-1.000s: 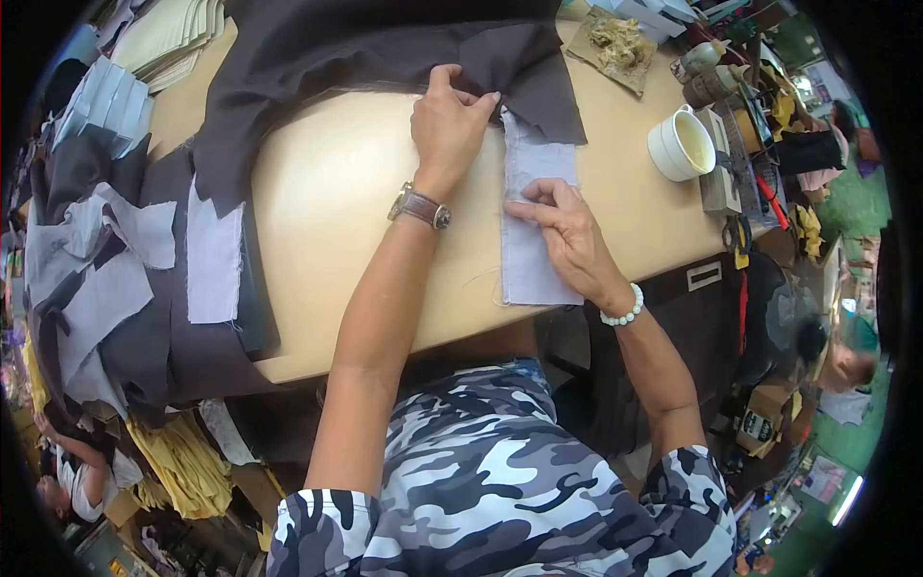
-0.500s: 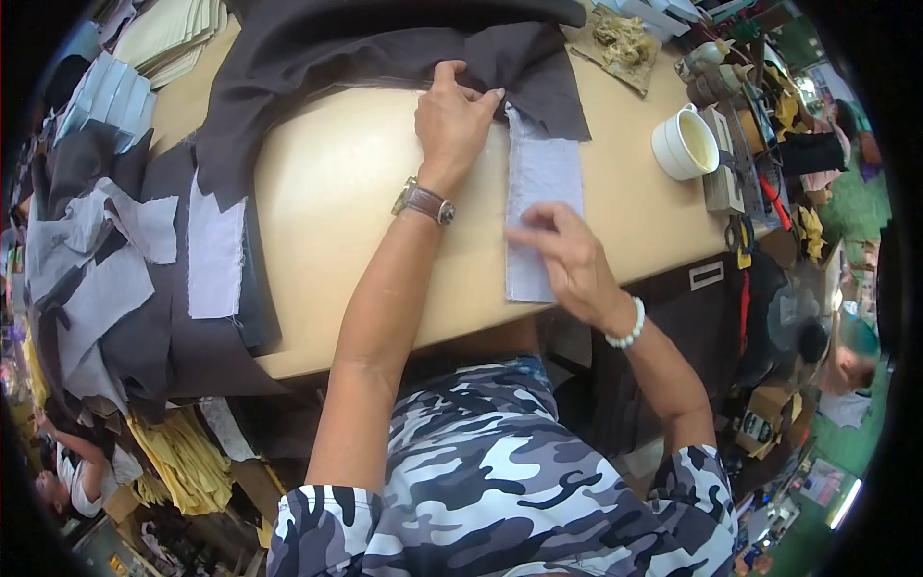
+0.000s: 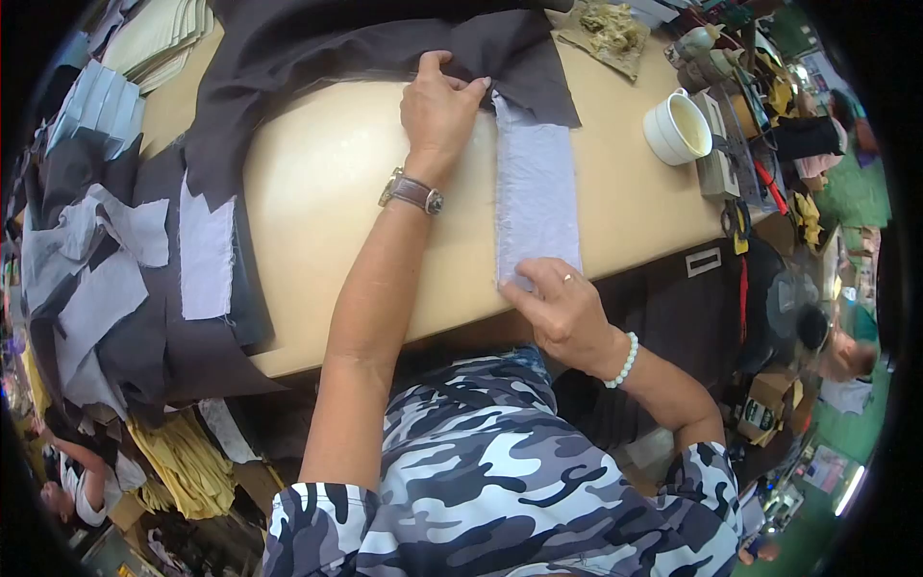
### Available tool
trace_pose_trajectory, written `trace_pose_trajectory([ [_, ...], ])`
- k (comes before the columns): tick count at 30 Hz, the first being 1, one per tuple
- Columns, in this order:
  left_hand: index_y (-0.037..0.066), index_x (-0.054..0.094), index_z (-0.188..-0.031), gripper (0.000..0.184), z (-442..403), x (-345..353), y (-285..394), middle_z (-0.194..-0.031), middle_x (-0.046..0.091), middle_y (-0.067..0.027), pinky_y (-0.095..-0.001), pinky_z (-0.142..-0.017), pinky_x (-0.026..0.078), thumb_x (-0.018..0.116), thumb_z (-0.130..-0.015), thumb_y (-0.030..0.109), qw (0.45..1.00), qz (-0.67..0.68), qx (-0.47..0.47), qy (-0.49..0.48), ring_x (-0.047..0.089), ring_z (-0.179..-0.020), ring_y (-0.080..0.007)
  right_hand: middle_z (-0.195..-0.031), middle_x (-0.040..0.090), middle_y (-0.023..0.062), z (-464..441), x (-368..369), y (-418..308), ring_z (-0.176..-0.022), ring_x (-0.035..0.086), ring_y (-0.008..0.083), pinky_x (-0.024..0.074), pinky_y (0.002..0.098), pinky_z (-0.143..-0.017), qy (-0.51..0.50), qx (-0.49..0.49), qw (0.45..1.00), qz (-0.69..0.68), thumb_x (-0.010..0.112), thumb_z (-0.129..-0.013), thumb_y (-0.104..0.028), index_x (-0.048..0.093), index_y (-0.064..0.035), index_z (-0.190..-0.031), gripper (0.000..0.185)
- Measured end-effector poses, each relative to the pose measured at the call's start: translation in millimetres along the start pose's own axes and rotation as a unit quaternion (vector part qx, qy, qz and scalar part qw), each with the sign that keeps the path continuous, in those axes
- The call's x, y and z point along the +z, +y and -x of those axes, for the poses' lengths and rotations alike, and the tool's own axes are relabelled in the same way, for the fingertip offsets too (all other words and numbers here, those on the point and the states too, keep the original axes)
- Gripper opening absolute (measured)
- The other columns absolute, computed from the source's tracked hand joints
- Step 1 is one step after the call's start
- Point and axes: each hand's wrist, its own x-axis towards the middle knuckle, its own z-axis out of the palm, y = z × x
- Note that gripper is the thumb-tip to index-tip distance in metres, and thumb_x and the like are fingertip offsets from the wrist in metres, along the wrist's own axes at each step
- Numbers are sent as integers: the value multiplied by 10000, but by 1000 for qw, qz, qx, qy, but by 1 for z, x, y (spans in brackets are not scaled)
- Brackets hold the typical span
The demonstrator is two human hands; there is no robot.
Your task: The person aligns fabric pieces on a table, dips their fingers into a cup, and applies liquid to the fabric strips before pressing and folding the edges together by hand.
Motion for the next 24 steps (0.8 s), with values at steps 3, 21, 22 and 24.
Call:
trace_pose_trajectory([
  [3,-15,566,-1143,568,0,1,1,-777,704,-92,-302,-699,509,767,-712,295,1000,-3,0,-2,671,-713,-199,-1068,545,164,-14,0,11,-910,555,318,484,379,-780,24,31,999,21,549,-690,-45,605,53,-1009,338],
  [21,-29,561,-1133,566,-2,3,-4,-763,703,-100,-294,-686,508,765,-717,296,1000,6,17,-1,671,-694,-187,-1142,514,165,-26,7,2,-944,529,310,455,379,-793,1,95,992,86,527,-718,-22,543,17,-1147,431],
  [22,-31,560,-1132,565,-2,3,-4,-761,703,-102,-291,-680,508,764,-719,297,1000,4,23,2,670,-686,-184,-1155,508,167,-23,9,-2,-956,525,311,452,377,-796,-6,95,989,110,527,-717,-23,543,20,-1146,431],
  [24,-29,561,-1132,561,-2,4,-5,-760,703,-105,-289,-676,509,763,-721,293,1000,12,20,4,671,-682,-183,-1143,510,170,-11,11,-11,-963,522,310,452,371,-790,-3,72,992,105,527,-718,-24,550,23,-1137,422],
])
